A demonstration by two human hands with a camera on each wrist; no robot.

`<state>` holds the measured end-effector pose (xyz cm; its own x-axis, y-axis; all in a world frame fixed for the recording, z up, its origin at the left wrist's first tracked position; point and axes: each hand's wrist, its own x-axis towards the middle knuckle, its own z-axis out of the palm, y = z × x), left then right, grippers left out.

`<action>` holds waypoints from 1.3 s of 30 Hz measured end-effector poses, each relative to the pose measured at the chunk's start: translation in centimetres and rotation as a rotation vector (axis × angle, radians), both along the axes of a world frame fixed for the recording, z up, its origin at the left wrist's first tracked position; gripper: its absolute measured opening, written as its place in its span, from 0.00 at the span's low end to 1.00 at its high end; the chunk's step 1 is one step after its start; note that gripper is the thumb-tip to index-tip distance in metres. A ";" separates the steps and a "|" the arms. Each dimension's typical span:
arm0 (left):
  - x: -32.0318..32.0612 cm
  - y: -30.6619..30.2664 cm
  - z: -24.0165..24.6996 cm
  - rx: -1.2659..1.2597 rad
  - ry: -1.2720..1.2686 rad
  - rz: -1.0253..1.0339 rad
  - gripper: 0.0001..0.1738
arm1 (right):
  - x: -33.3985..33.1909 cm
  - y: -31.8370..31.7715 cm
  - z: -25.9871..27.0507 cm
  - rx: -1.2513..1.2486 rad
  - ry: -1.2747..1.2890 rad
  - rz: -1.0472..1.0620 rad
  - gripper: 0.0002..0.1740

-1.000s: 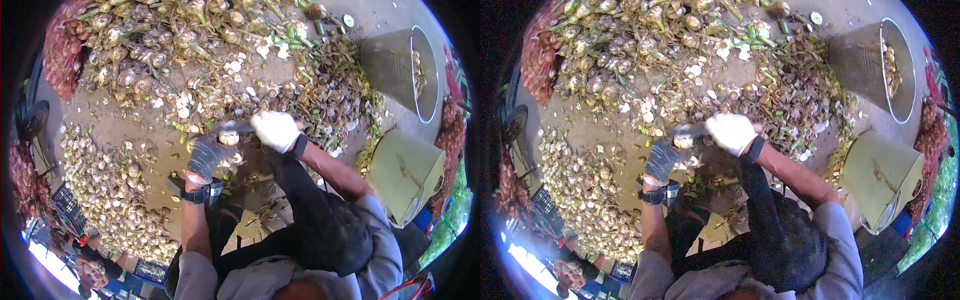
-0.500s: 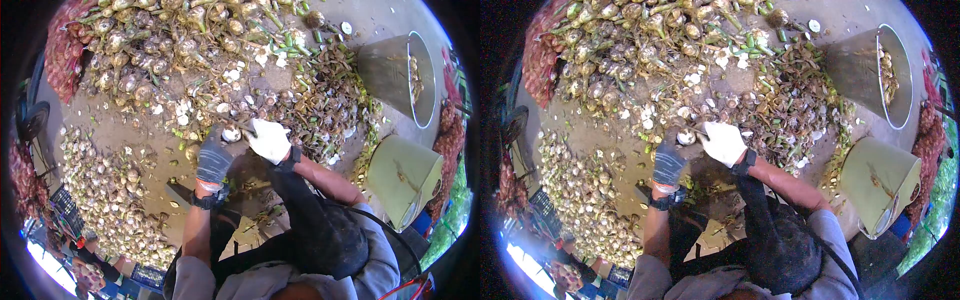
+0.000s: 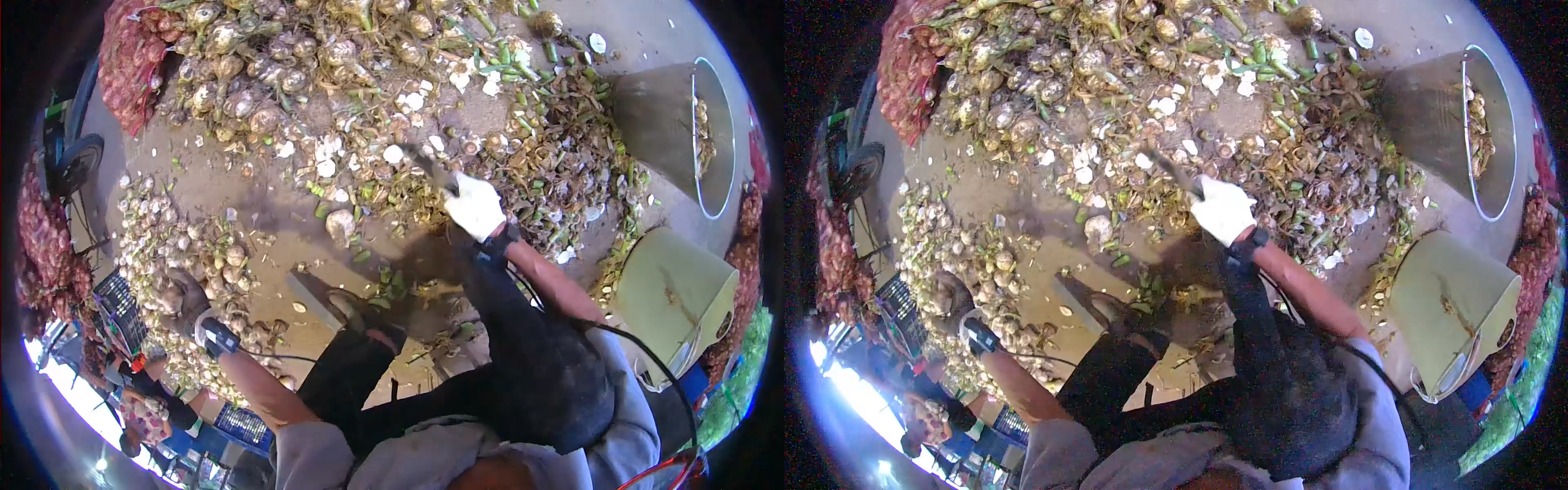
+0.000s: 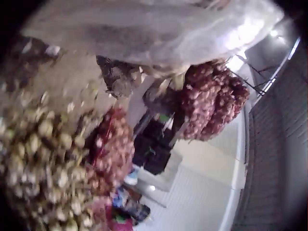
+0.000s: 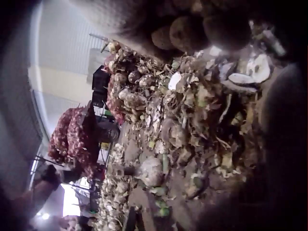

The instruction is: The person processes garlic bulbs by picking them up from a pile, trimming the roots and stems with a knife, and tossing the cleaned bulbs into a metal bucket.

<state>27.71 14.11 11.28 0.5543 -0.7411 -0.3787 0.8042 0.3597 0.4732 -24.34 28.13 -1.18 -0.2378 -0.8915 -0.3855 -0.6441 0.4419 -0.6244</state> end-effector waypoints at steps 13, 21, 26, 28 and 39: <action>-16.7 9.3 -20.4 0.424 -2.122 -1.562 0.13 | 3.2 1.4 -3.3 -0.068 0.014 0.242 0.20; -22.6 11.6 -11.6 0.598 -1.024 -1.460 0.15 | 7.0 0.5 -1.3 -0.338 -0.012 0.484 0.06; -25.8 12.0 -11.1 0.601 -0.989 -1.440 0.17 | 6.6 -0.6 1.7 -0.292 0.104 0.611 0.07; -26.7 12.7 -11.2 0.458 -0.890 -1.234 0.17 | 6.2 -0.6 2.3 -0.368 0.093 0.606 0.07; -28.2 12.5 -7.2 0.478 -0.463 -1.235 0.27 | 2.2 -0.9 -0.7 -0.178 0.260 0.603 0.06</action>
<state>-0.50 26.65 4.10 -0.2101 -0.6884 -0.6943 0.2184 -0.7252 0.6530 -22.19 27.19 -1.92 0.2556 -0.9419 -0.2181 -0.8846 -0.1368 -0.4458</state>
